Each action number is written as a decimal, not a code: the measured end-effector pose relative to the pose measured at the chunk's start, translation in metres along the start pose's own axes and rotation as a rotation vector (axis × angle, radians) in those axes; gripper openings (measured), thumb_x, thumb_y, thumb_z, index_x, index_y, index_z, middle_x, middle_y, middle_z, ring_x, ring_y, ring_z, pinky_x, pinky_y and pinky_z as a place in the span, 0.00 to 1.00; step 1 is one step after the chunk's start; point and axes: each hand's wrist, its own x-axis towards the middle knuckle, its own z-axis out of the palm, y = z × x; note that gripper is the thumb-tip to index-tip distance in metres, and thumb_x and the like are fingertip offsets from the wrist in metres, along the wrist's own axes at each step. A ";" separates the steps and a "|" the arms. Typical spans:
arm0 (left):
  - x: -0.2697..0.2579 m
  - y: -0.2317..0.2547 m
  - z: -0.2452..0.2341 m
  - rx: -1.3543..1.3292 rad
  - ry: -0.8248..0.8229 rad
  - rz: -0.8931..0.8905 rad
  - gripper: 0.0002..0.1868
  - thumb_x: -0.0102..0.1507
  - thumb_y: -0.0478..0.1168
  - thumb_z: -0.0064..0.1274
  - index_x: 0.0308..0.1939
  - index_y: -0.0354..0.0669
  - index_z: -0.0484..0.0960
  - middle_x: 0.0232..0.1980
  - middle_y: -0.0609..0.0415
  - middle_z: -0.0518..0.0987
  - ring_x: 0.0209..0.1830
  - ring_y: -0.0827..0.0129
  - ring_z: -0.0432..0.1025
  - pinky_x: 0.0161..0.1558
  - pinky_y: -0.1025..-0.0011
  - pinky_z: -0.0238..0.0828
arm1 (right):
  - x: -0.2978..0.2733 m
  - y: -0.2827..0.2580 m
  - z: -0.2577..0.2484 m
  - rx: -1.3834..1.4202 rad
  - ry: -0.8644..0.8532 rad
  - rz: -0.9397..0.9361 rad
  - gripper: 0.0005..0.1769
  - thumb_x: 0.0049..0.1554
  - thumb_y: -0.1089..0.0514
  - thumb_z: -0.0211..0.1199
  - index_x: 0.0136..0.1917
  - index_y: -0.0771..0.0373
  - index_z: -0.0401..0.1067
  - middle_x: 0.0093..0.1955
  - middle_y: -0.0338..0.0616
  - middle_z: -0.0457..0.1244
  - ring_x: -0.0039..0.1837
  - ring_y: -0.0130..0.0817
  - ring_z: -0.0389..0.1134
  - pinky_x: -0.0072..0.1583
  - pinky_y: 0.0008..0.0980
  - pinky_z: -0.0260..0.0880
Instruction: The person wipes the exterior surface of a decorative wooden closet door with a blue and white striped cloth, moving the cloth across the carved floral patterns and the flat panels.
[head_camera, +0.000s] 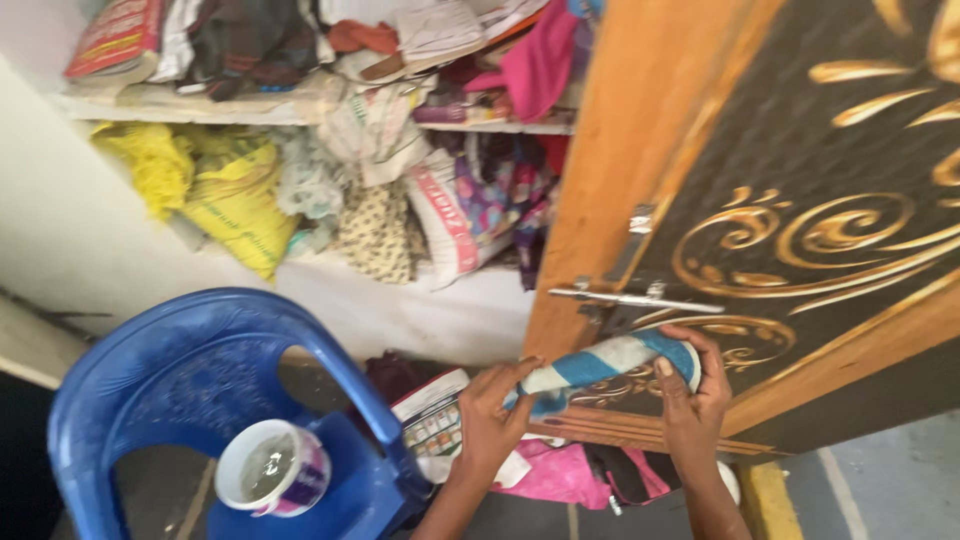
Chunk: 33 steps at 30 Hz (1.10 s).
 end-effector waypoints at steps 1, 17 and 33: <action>0.007 0.004 0.010 -0.008 -0.001 0.004 0.23 0.54 0.29 0.57 0.54 0.43 0.85 0.45 0.47 0.86 0.42 0.55 0.81 0.46 0.63 0.76 | 0.008 -0.002 -0.007 -0.006 0.005 -0.005 0.18 0.63 0.58 0.61 0.65 0.66 0.68 0.57 0.42 0.65 0.55 0.26 0.67 0.58 0.27 0.70; 0.213 -0.005 0.114 0.710 0.329 0.672 0.32 0.70 0.39 0.55 0.78 0.53 0.65 0.80 0.34 0.47 0.81 0.25 0.30 0.79 0.30 0.18 | 0.178 -0.054 0.027 -0.644 -0.063 -0.710 0.49 0.69 0.38 0.50 0.85 0.70 0.34 0.88 0.67 0.37 0.88 0.72 0.29 0.85 0.63 0.25; 0.207 -0.044 0.123 0.717 0.460 0.814 0.19 0.68 0.47 0.48 0.59 0.56 0.88 0.74 0.59 0.72 0.81 0.53 0.51 0.79 0.44 0.24 | 0.216 0.016 0.042 -1.091 0.106 -1.060 0.34 0.57 0.45 0.63 0.76 0.45 0.66 0.64 0.62 0.61 0.71 0.65 0.57 0.77 0.72 0.38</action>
